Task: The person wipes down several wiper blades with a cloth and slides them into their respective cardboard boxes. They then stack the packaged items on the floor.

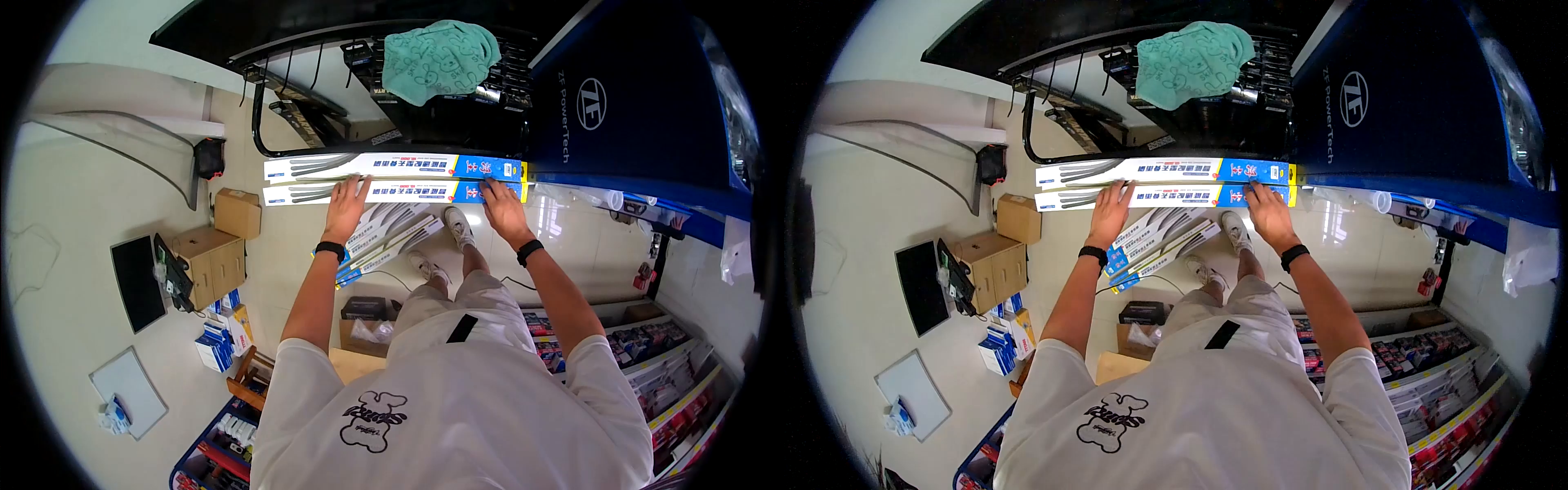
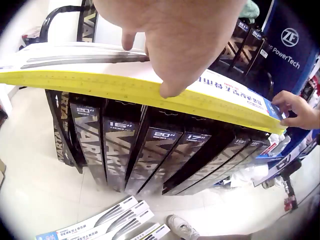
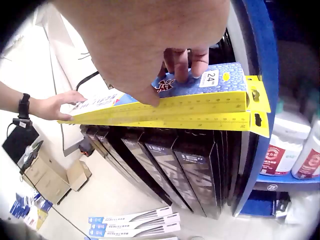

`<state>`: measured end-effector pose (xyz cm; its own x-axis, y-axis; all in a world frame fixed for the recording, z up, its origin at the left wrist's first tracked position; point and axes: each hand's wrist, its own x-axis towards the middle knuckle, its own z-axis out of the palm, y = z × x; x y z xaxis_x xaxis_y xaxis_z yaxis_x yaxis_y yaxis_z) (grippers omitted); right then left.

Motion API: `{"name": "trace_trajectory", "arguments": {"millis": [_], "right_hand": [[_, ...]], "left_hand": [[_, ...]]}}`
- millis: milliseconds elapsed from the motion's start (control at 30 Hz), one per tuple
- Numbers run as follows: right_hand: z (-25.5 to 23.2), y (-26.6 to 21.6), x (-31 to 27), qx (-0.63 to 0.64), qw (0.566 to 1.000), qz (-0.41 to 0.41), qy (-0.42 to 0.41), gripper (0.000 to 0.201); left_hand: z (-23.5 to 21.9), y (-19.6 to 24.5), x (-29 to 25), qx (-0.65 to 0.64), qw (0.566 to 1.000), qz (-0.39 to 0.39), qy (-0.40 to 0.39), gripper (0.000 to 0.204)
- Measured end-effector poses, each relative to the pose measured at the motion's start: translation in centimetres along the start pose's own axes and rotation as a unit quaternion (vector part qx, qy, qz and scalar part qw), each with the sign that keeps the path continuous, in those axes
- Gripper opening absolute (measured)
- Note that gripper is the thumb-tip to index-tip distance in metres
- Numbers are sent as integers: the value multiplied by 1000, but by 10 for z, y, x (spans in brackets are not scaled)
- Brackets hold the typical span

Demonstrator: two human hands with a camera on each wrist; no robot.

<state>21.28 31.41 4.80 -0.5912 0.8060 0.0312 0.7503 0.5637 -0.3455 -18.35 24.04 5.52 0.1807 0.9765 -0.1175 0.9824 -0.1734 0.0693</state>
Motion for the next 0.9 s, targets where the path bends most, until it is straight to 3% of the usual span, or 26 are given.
{"name": "trace_trajectory", "arguments": {"millis": [300,900], "right_hand": [[5,-3,2,17,1000,-9,-24,33],[-3,-7,-3,1,1000,8,5,45]], "left_hand": [[0,-11,-3,24,1000,-12,10,52],[4,0,1,-15,997,-56,57,43]]}}
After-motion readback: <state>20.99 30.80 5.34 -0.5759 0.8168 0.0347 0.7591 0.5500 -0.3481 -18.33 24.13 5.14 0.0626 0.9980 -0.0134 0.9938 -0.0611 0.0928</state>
